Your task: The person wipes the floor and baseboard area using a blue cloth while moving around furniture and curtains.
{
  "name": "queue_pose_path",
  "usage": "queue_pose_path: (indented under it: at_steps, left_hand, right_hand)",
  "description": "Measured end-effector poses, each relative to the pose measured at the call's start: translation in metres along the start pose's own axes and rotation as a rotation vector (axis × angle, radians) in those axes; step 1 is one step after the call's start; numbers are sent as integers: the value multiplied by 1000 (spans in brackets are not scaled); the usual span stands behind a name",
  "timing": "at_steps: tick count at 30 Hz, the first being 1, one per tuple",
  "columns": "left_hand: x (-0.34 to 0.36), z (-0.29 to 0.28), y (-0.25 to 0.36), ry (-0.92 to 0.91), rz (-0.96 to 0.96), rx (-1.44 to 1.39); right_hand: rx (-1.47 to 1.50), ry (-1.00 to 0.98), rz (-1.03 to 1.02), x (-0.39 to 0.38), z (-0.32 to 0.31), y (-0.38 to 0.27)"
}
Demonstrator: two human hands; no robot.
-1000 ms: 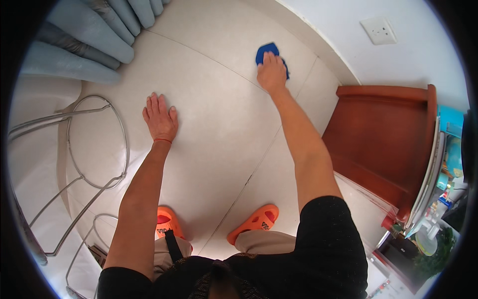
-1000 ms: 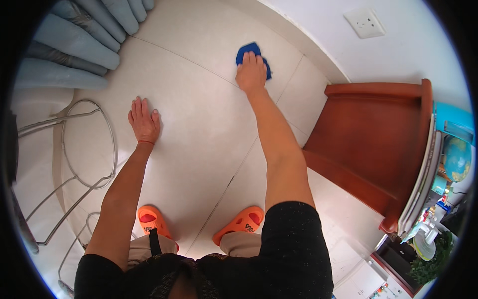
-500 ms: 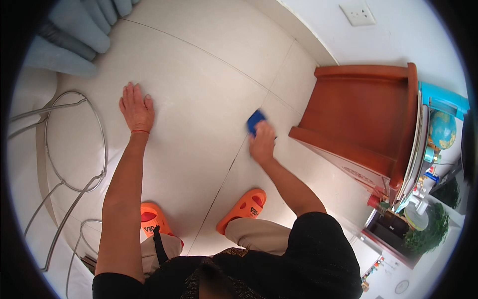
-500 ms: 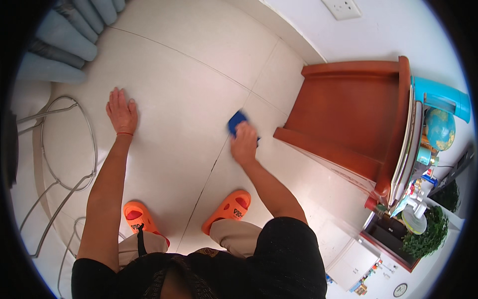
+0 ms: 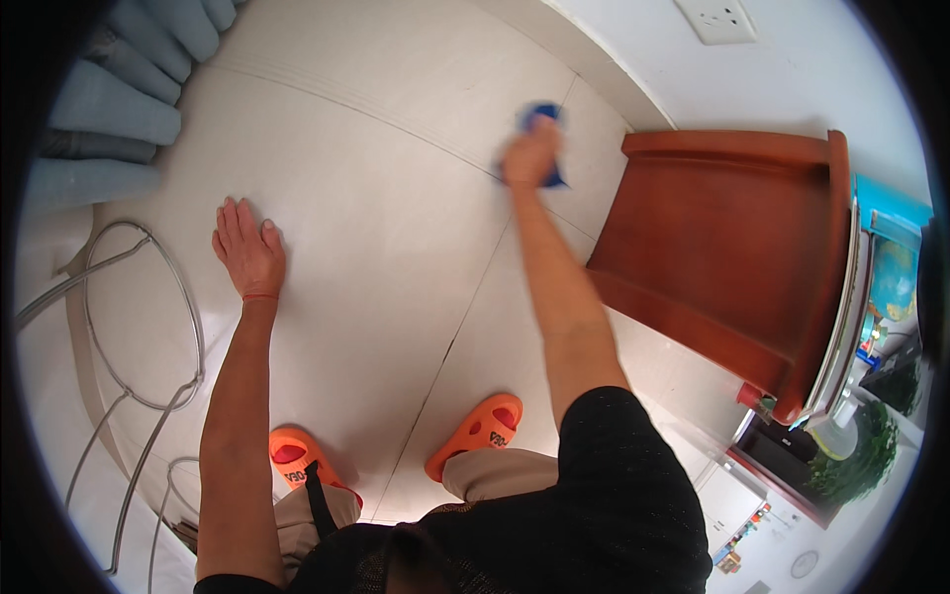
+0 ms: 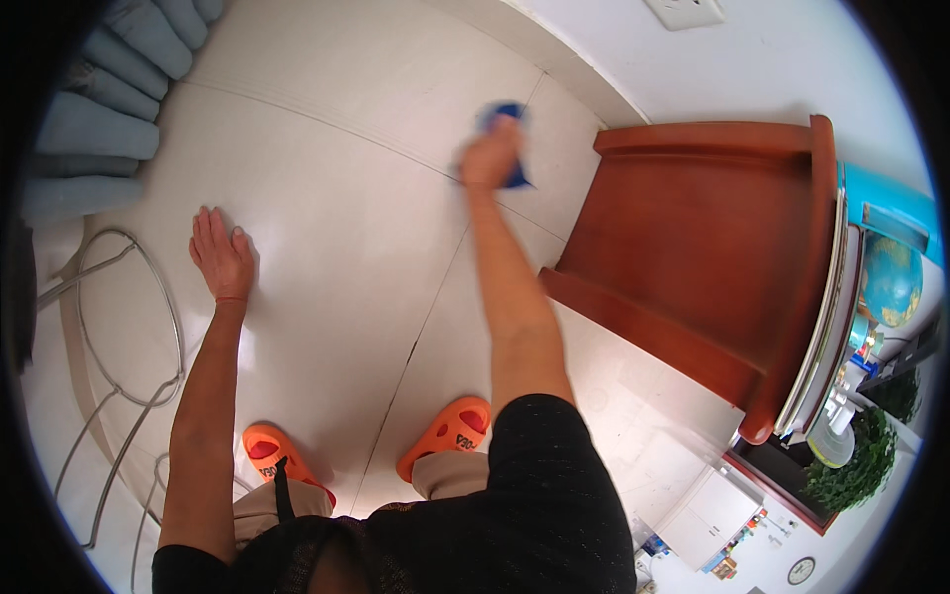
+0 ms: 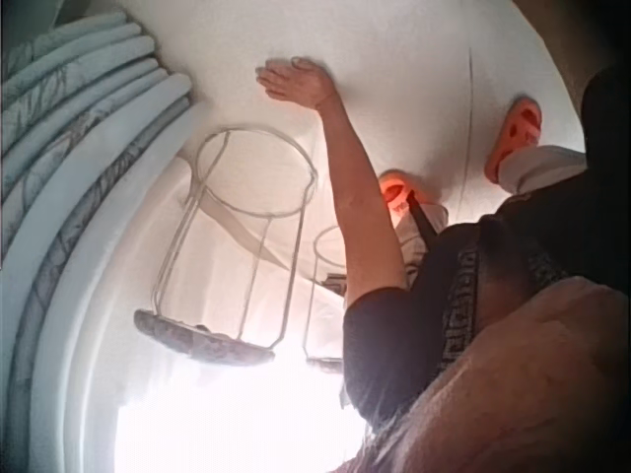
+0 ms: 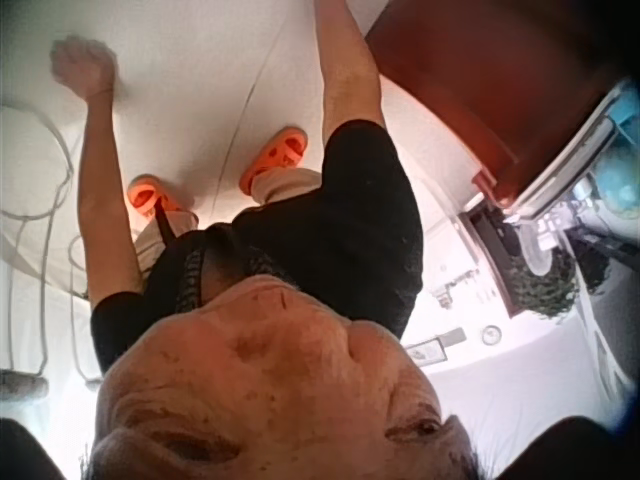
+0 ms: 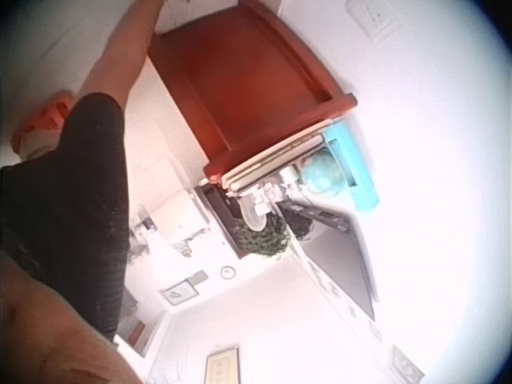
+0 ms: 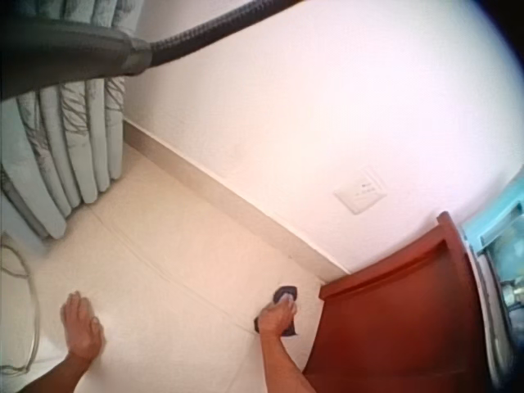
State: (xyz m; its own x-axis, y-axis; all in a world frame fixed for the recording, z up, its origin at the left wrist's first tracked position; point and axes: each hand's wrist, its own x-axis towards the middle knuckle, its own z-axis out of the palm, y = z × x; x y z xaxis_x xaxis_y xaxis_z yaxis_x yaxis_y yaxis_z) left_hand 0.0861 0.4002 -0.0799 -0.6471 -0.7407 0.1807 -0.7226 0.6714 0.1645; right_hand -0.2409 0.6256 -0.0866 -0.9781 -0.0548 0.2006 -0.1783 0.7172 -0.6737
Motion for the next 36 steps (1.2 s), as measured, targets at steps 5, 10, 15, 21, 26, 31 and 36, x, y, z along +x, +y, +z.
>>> queue_pose_path:
  at_steps: [5,10,15,21,26,31,36]
  left_hand:
    - [-3,11,1,40,47,-49]
    - [-1,2,-8,69,59,-105]
    - [2,-2,-8,68,33,-88]
    - [1,0,-10,52,16,-63]
    - [4,4,21,-11,22,-133]
    - [-6,-1,-13,36,58,-61]
    - [3,-6,6,-128,-7,35]
  right_hand:
    - [238,-458,-642,-166,49,-109]
    - [290,-709,-1023,-217,-27,-84]
    - [-127,-197,-644,-75,-47,31]
    - [-551,27,-7,84,-45,88]
    - [-129,335,-493,149,48,33]
    - [142,-117,-859,35,163,-155]
    - [176,-483,-938,-89,117,-168]
